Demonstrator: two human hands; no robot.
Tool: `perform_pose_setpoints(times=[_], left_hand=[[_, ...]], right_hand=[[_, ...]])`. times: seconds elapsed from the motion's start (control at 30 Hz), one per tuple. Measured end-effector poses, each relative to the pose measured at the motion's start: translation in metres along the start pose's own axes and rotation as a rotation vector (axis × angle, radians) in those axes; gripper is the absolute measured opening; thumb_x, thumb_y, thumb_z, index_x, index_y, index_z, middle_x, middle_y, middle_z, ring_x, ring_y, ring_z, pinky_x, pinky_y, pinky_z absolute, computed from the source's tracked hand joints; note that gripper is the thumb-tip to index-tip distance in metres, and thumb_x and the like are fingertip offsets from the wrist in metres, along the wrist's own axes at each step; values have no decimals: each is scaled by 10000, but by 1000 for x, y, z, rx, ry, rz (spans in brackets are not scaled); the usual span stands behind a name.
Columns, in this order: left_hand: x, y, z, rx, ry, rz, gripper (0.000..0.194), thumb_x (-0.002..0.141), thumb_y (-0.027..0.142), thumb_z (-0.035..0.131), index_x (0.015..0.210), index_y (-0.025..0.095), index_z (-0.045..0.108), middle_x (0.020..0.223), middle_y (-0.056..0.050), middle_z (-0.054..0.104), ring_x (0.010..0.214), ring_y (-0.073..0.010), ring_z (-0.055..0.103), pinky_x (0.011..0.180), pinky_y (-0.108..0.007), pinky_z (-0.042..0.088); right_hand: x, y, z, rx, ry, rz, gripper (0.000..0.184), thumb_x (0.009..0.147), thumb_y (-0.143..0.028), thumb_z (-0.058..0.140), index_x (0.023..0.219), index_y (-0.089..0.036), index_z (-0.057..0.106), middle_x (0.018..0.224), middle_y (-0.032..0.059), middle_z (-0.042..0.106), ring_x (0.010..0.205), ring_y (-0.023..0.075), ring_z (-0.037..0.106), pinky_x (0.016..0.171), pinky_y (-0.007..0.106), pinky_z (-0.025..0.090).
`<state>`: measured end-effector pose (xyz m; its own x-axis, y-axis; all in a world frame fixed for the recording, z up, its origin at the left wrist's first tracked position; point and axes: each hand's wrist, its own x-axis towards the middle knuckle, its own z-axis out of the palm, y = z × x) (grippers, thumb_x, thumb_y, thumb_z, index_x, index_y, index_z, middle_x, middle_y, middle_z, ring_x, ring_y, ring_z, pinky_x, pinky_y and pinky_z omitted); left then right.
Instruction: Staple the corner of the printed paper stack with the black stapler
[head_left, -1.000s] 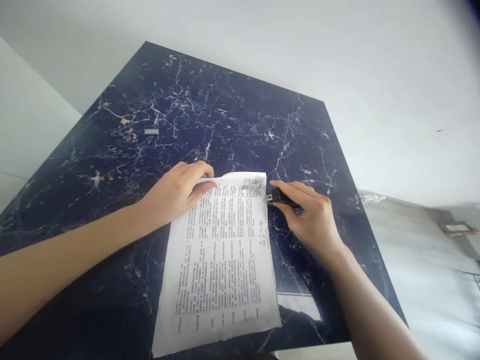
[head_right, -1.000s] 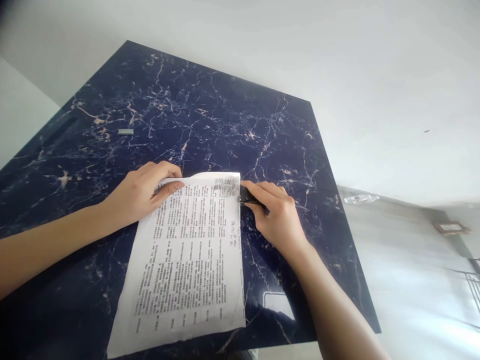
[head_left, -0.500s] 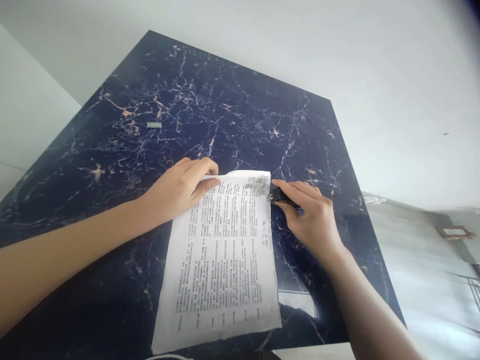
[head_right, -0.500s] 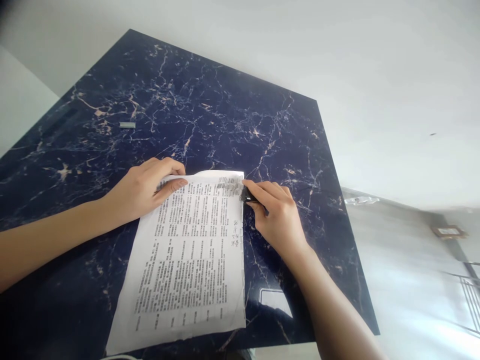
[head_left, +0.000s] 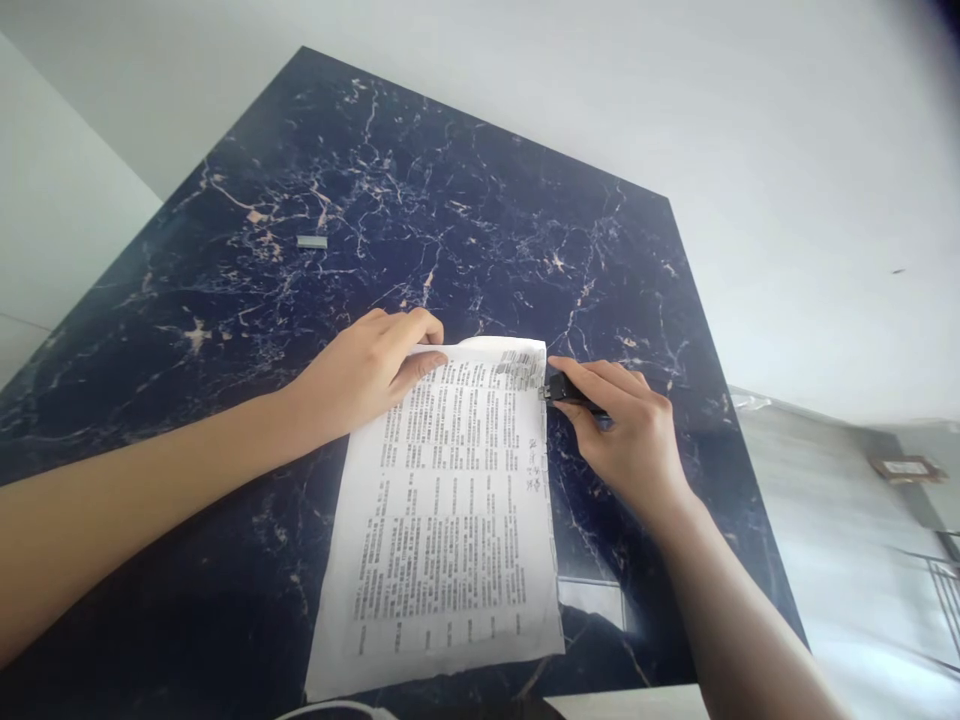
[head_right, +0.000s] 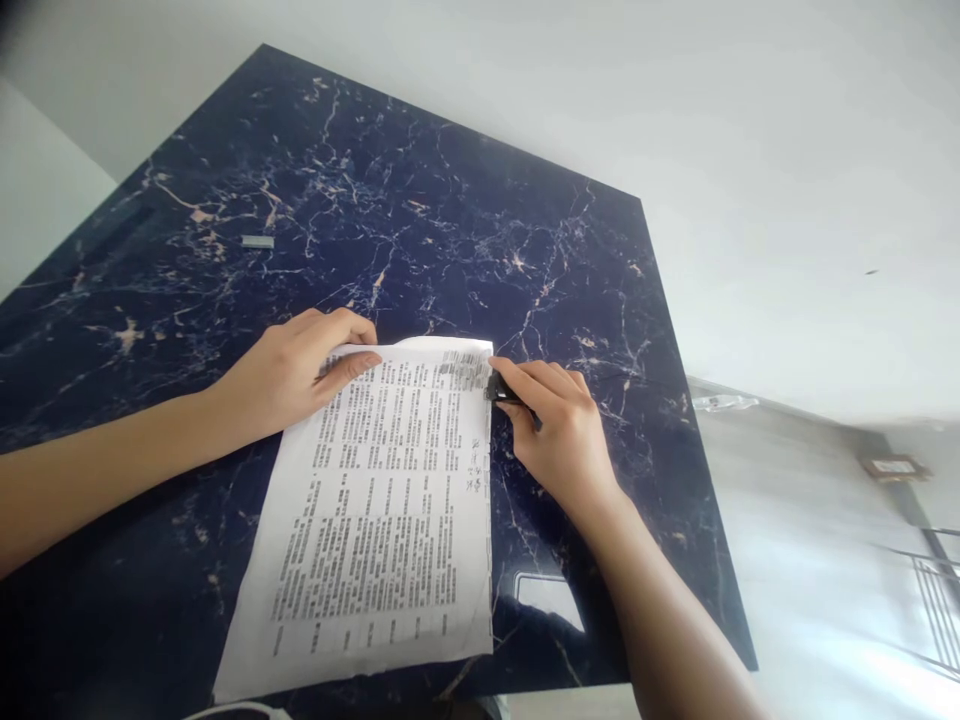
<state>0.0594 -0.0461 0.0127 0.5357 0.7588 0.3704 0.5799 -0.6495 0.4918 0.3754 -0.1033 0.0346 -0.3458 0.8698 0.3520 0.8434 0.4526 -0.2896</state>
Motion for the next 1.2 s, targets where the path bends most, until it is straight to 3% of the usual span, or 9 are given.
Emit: perform_pose_setpoints(times=[1.2], left_hand=[[2,0,3,-13,-11,-39,73,1058,278,563,1063,208,582,907,-28,694,771,-188,633,847,-382,500]], right_hand=[[2,-1,-2,25,-18,16,423,990,-126,612,1356,-322,694,1126,37,777,968,242,729,887,440,531]])
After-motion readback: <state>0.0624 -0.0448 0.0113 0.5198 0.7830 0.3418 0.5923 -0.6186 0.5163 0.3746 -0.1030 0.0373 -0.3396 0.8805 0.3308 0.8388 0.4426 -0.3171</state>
